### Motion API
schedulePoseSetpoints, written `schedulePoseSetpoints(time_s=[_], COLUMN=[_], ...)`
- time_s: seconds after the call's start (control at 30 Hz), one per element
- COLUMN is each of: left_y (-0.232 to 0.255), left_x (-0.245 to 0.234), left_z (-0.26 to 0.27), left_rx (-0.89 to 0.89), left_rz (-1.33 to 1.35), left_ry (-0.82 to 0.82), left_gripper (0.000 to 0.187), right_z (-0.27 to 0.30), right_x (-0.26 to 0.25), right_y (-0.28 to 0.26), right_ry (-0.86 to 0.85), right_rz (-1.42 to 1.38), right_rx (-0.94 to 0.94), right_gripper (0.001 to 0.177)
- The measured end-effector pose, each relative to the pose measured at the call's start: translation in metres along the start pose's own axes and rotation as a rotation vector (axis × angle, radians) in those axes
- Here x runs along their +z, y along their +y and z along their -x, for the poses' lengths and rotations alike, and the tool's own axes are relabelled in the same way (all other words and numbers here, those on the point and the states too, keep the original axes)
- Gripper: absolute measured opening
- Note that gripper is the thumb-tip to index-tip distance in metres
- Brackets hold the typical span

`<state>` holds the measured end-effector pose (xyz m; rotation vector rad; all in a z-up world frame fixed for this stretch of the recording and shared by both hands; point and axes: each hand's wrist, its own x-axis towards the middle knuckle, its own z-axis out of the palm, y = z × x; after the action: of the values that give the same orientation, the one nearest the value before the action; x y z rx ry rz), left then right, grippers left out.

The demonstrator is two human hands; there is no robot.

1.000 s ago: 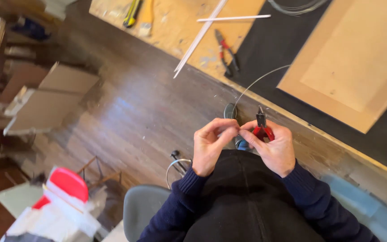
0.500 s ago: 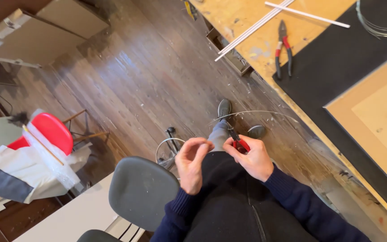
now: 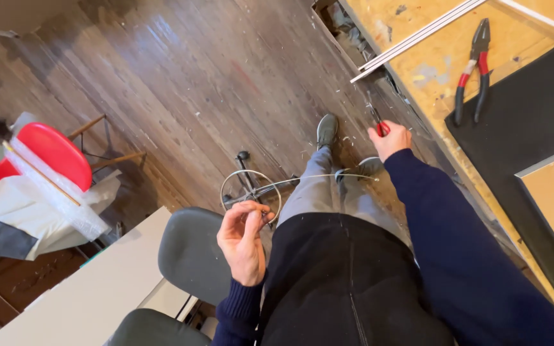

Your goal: Preparing a frame by cutting wire and attaching hardware.

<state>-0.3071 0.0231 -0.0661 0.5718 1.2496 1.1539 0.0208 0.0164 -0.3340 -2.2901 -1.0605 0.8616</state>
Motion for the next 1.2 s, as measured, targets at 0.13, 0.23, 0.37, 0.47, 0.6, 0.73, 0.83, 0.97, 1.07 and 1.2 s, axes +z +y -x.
schedulePoseSetpoints(time_s=[0.13,0.23,0.37,0.47,0.6,0.73,0.83,0.97,1.07,1.2], left_y=[0.007,0.014,0.023,0.026,0.026,0.016,0.01,0.008,0.008,0.011], left_x=[0.011,0.026,0.051,0.067,0.088,0.101,0.116,0.136,0.151,0.182], left_z=[-0.032,-0.056,-0.085,-0.098,-0.102,-0.093,-0.084,-0.079,-0.078,-0.081], left_rx=[0.002,-0.017,-0.037,-0.04,-0.049,-0.067,-0.108,-0.156,-0.152,-0.121], left_rz=[0.031,0.028,0.042,0.048,0.061,0.073,0.052,0.009,-0.05,-0.136], left_ry=[-0.078,-0.151,-0.279,-0.361,-0.386,-0.417,-0.429,-0.458,-0.493,-0.625], left_gripper=[0.01,0.01,0.012,0.012,0.014,0.014,0.014,0.014,0.015,0.016], right_z=[0.049,0.098,0.116,0.094,0.028,-0.034,-0.049,-0.061,-0.068,-0.059], right_x=[-0.024,-0.068,-0.133,-0.17,-0.196,-0.198,-0.197,-0.188,-0.178,-0.168], right_y=[-0.012,-0.039,-0.056,-0.042,-0.021,-0.012,-0.032,-0.068,-0.047,0.008], right_ry=[-0.069,0.011,0.238,0.462,0.519,0.525,0.558,0.345,0.216,-0.109], right_rz=[0.086,-0.07,-0.113,0.069,0.28,0.363,0.351,0.34,0.299,-0.904], right_rx=[-0.005,-0.175,0.052,0.061,0.047,-0.024,-0.142,-0.052,0.047,0.242], right_gripper=[0.047,0.03,0.024,0.022,0.027,0.028,0.027,0.051,0.052,0.021])
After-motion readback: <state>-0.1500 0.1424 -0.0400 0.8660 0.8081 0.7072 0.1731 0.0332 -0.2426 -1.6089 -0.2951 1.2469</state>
